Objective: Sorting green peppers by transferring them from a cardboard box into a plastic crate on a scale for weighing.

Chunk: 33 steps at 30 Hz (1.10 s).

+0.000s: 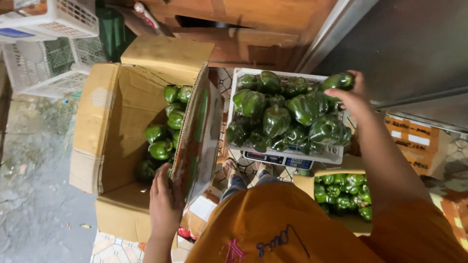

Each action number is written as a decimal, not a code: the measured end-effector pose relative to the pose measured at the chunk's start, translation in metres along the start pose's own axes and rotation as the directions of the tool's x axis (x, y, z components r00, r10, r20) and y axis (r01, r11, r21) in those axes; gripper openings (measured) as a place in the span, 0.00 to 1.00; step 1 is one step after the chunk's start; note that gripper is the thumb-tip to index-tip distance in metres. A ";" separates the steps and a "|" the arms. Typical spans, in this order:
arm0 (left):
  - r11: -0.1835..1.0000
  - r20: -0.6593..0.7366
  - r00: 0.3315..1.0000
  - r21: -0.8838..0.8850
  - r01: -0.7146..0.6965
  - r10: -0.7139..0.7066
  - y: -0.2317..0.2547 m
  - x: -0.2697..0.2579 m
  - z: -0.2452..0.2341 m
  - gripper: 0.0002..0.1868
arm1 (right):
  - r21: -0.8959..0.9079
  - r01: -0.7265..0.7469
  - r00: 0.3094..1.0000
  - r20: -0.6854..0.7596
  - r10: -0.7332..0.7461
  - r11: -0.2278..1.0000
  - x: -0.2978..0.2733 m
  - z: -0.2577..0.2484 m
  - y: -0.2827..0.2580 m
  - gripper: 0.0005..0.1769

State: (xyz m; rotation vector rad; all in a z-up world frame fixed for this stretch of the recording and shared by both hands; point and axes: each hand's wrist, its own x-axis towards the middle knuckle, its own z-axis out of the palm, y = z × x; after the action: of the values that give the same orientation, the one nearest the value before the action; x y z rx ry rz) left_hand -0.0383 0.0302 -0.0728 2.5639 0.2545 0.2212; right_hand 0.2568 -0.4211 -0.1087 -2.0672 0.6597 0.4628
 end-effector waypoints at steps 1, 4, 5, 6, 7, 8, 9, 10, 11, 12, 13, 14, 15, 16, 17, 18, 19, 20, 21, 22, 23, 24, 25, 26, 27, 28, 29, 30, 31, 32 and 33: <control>1.000 -0.005 1.000 0.007 0.008 -0.008 0.005 0.003 -0.001 0.23 | -0.001 0.004 1.000 0.011 -0.004 1.000 0.015 0.011 0.001 0.43; 0.974 0.137 0.971 -0.090 0.210 -0.196 0.011 0.004 -0.002 0.21 | -0.081 0.237 0.971 0.043 -0.234 0.968 0.049 0.048 0.004 0.51; 0.981 0.120 0.976 -0.046 0.189 -0.183 0.006 0.002 0.001 0.21 | -0.182 0.335 0.942 0.088 -0.324 0.924 0.057 0.061 0.000 0.51; 0.986 0.105 0.980 -0.003 0.169 -0.168 0.001 0.000 0.004 0.21 | -0.276 0.429 0.903 0.140 -0.406 0.860 0.065 0.074 -0.003 0.52; 0.984 0.101 0.979 0.002 0.176 -0.175 0.003 0.004 -0.001 0.21 | -0.273 0.434 0.901 0.149 -0.408 0.858 0.071 0.085 -0.003 0.52; 0.987 0.098 0.982 0.010 0.162 -0.162 0.006 0.007 -0.006 0.21 | -0.364 0.479 0.878 0.200 -0.435 0.799 0.078 0.097 -0.003 0.53; 0.989 0.095 0.984 0.017 0.147 -0.148 0.008 0.010 -0.012 0.21 | -0.447 0.521 0.853 0.253 -0.456 0.727 0.083 0.109 -0.003 0.54; 0.987 0.089 0.983 0.024 0.160 -0.161 0.002 0.009 -0.010 0.21 | -0.443 0.531 0.848 0.267 -0.459 0.723 0.084 0.116 -0.003 0.54; 0.980 0.070 0.979 0.064 0.188 -0.193 -0.005 0.008 -0.008 0.21 | -0.514 0.534 0.845 0.295 -0.446 0.671 0.084 0.123 -0.003 0.52; 0.971 0.049 0.973 0.098 0.219 -0.224 -0.011 0.007 -0.004 0.21 | -0.585 0.535 0.843 0.319 -0.433 0.610 0.085 0.128 -0.003 0.50; 0.968 0.042 0.971 0.099 0.232 -0.237 -0.008 0.006 -0.005 0.21 | -0.584 0.545 0.837 0.332 -0.436 0.601 0.091 0.131 -0.001 0.50; 0.965 0.053 0.966 0.088 0.248 -0.253 -0.005 0.008 -0.007 0.20 | -0.601 0.538 0.843 0.358 -0.402 0.591 0.098 0.133 0.001 0.49; 0.961 0.063 0.961 0.077 0.265 -0.270 -0.002 0.010 -0.008 0.19 | -0.618 0.531 0.847 0.383 -0.368 0.580 0.104 0.136 0.002 0.49; 0.959 0.059 0.959 0.074 0.272 -0.277 -0.001 0.010 -0.008 0.19 | -0.619 0.536 0.844 0.389 -0.369 0.574 0.112 0.137 0.004 0.49; 0.957 0.071 0.957 0.086 0.276 -0.282 0.000 0.011 -0.008 0.19 | -0.621 0.533 0.846 0.389 -0.365 0.575 0.121 0.139 0.007 0.50; 0.955 0.084 0.954 0.101 0.280 -0.288 0.001 0.010 -0.010 0.19 | -0.620 0.531 0.848 0.392 -0.358 0.578 0.128 0.141 0.011 0.51; 0.952 0.082 0.952 0.101 0.288 -0.296 0.001 0.011 -0.011 0.19 | -0.620 0.536 0.844 0.399 -0.358 0.573 0.131 0.142 0.010 0.51; 0.950 0.100 0.947 0.094 0.297 -0.305 0.000 0.012 -0.012 0.19 | -0.607 0.524 0.851 0.394 -0.346 0.597 0.133 0.142 0.012 0.53; 0.948 0.118 0.942 0.087 0.305 -0.314 -0.001 0.012 -0.013 0.20 | -0.594 0.512 0.858 0.390 -0.335 0.620 0.135 0.143 0.014 0.55; 0.947 0.116 0.941 0.090 0.310 -0.319 -0.001 0.012 -0.014 0.20 | -0.593 0.516 0.855 0.395 -0.335 0.619 0.131 0.143 0.011 0.55; 0.947 0.122 0.941 0.097 0.305 -0.315 0.000 0.012 -0.015 0.20 | -0.577 0.511 0.857 0.398 -0.326 0.638 0.128 0.142 0.008 0.56; 0.949 0.129 0.942 0.102 0.297 -0.309 0.000 0.014 -0.014 0.20 | -0.562 0.502 0.861 0.398 -0.317 0.657 0.124 0.140 0.005 0.56; 0.949 0.128 0.942 0.103 0.298 -0.310 0.001 0.015 -0.014 0.20 | -0.562 0.503 0.860 0.400 -0.317 0.657 0.123 0.140 0.002 0.56; 0.949 0.132 0.942 0.110 0.296 -0.309 0.001 0.015 -0.014 0.20 | -0.556 0.500 0.862 0.397 -0.317 0.664 0.122 0.138 0.001 0.57; 0.949 0.136 0.941 0.116 0.294 -0.308 0.002 0.015 -0.014 0.20 | -0.549 0.497 0.863 0.393 -0.317 0.672 0.120 0.137 0.001 0.58; 0.948 0.139 0.940 0.117 0.295 -0.310 0.000 0.013 -0.013 0.20 | -0.551 0.495 0.864 0.394 -0.313 0.672 0.118 0.137 0.000 0.58; 0.948 0.135 0.943 0.134 0.289 -0.306 -0.002 0.011 -0.012 0.19 | -0.549 0.491 0.867 0.386 -0.315 0.676 0.116 0.137 0.000 0.58; 0.948 0.129 0.945 0.149 0.280 -0.300 -0.004 0.010 -0.010 0.19 | -0.548 0.487 0.870 0.377 -0.319 0.680 0.115 0.135 -0.001 0.57; 0.948 0.132 0.945 0.148 0.280 -0.300 -0.002 0.010 -0.011 0.19 | -0.550 0.485 0.871 0.376 -0.317 0.680 0.119 0.136 0.002 0.57; 0.949 0.129 0.945 0.133 0.285 -0.302 -0.001 0.011 -0.012 0.19 | -0.557 0.495 0.866 0.374 -0.331 0.667 0.124 0.138 0.004 0.53; 0.950 0.127 0.944 0.118 0.290 -0.304 0.000 0.012 -0.014 0.19 | -0.564 0.505 0.862 0.372 -0.345 0.654 0.128 0.140 0.006 0.50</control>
State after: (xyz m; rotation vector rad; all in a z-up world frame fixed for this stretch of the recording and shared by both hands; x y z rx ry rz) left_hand -0.0296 0.0399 -0.0603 2.5794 0.6050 -0.0919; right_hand 0.3437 -0.3422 -0.2580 -2.6580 -0.2037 0.7082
